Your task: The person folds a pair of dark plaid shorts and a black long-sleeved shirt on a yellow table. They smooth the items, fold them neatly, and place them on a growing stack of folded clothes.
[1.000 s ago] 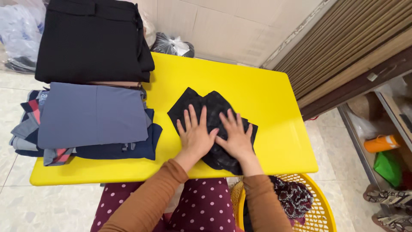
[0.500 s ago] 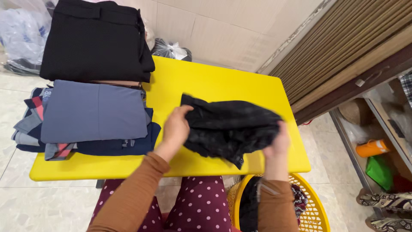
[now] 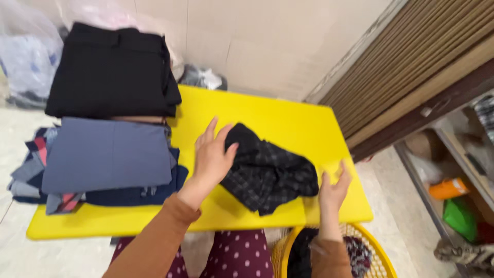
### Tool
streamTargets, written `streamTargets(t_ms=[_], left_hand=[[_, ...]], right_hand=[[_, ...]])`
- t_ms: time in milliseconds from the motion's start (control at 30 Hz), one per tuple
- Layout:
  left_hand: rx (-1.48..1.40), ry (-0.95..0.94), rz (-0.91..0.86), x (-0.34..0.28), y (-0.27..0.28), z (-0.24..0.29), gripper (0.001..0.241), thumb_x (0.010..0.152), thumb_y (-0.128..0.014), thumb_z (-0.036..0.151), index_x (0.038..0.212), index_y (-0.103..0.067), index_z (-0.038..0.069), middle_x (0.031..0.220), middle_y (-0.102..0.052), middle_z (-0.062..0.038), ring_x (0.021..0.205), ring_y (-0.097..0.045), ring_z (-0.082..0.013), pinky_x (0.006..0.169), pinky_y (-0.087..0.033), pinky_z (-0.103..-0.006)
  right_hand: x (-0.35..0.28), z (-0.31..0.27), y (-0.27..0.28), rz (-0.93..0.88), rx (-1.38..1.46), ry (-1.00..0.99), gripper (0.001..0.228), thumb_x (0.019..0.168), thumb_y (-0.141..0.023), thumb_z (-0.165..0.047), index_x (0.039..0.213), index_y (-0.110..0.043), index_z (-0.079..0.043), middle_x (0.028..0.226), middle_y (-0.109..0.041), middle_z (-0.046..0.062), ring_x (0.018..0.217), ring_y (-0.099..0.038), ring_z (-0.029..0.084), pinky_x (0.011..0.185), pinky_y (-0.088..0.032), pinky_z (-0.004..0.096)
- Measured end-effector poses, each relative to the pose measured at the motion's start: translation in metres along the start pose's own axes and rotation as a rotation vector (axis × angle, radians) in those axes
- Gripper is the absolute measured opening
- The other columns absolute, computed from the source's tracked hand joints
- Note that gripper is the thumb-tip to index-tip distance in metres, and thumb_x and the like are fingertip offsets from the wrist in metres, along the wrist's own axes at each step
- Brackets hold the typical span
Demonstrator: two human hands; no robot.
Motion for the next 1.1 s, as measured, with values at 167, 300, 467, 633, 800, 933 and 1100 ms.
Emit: streamTargets(t_ms=[167,300,467,633,800,933,1100], left_hand=[[0.201,-0.058,-0.234,0.006,-0.06,0.028,0.091,0.078,-0.078,0.047,0.152,-0.038,0.012,0.161,-0.026,-0.029,0.144,-0.027,-0.0447,0.111,-0.013,-0.068],[0.412,0.112,-0.521,-0.01,-0.093,-0.007,0.098,0.079,-0.073,0.057,0.16,-0.029,0.022,0.168,-0.019,-0.019,0.15,-0.018,-0.0387,0.114,-0.003,-0.0705],[0.433,0.112,-0.541,-0.021,-0.113,-0.04,0.084,0.084,-0.068,0.059,0.155,-0.036,0.028,0.165,-0.023,-0.015,0.151,-0.019,-0.0387,0.117,-0.005,-0.0675],[0.289,0.109,-0.389,-0.019,-0.103,-0.044,0.058,0.084,-0.072,0.035,0.14,-0.06,0.032,0.156,-0.046,-0.005,0.148,-0.034,-0.0299,0.118,-0.017,-0.0621],[0.172,0.292,-0.466,-0.015,-0.08,-0.066,0.041,0.084,-0.079,0.022,0.124,-0.071,0.026,0.126,-0.069,-0.004,0.121,-0.06,-0.0251,0.106,-0.038,-0.0525],[-0.683,0.228,-0.692,0.007,-0.077,-0.031,0.039,0.084,-0.082,0.02,0.121,-0.074,0.009,0.102,-0.078,-0.011,0.092,-0.072,-0.0239,0.082,-0.055,-0.0349],[-0.742,0.236,-0.848,0.024,-0.058,-0.005,0.056,0.078,-0.084,0.028,0.128,-0.069,0.011,0.101,-0.074,-0.012,0.094,-0.069,-0.0218,0.082,-0.054,-0.0345]], right_hand=[[0.012,-0.107,-0.028,-0.18,-0.172,0.314,0.076,0.094,-0.072,-0.034,0.16,-0.04,-0.015,0.169,-0.03,0.017,0.158,-0.024,0.04,0.125,-0.015,0.058],[-0.028,-0.117,-0.108,-0.729,-0.425,0.226,0.087,0.084,-0.071,-0.053,0.158,-0.036,-0.025,0.165,-0.027,0.005,0.153,-0.017,0.036,0.113,-0.001,0.076],[-0.041,-0.097,-0.113,-0.643,-0.397,0.236,0.072,0.088,-0.066,-0.051,0.153,-0.043,-0.029,0.163,-0.036,-0.001,0.153,-0.023,0.03,0.116,-0.007,0.073],[-0.032,-0.072,-0.112,-0.556,-0.18,0.176,0.042,0.095,-0.058,-0.027,0.136,-0.066,-0.027,0.147,-0.06,0.002,0.146,-0.041,0.03,0.118,-0.016,0.061],[-0.011,-0.033,-0.085,-0.485,0.55,-0.315,0.028,0.096,-0.057,-0.013,0.116,-0.076,-0.005,0.113,-0.077,0.012,0.109,-0.067,0.032,0.099,-0.05,0.037],[0.019,-0.035,-0.045,-0.328,1.052,-0.499,0.025,0.094,-0.059,-0.014,0.11,-0.071,0.001,0.106,-0.075,0.01,0.1,-0.069,0.022,0.093,-0.054,0.033],[0.043,-0.027,-0.048,-0.395,1.192,-0.751,0.034,0.1,-0.066,-0.035,0.115,-0.067,-0.005,0.092,-0.071,0.015,0.086,-0.065,0.029,0.081,-0.053,0.043]])
Point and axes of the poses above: each hand's wrist, its own x-axis towards the middle knuckle, its own y-axis out of the back of the hand, z = x × y, the point moved 9 cm from there along x, towards the middle knuckle
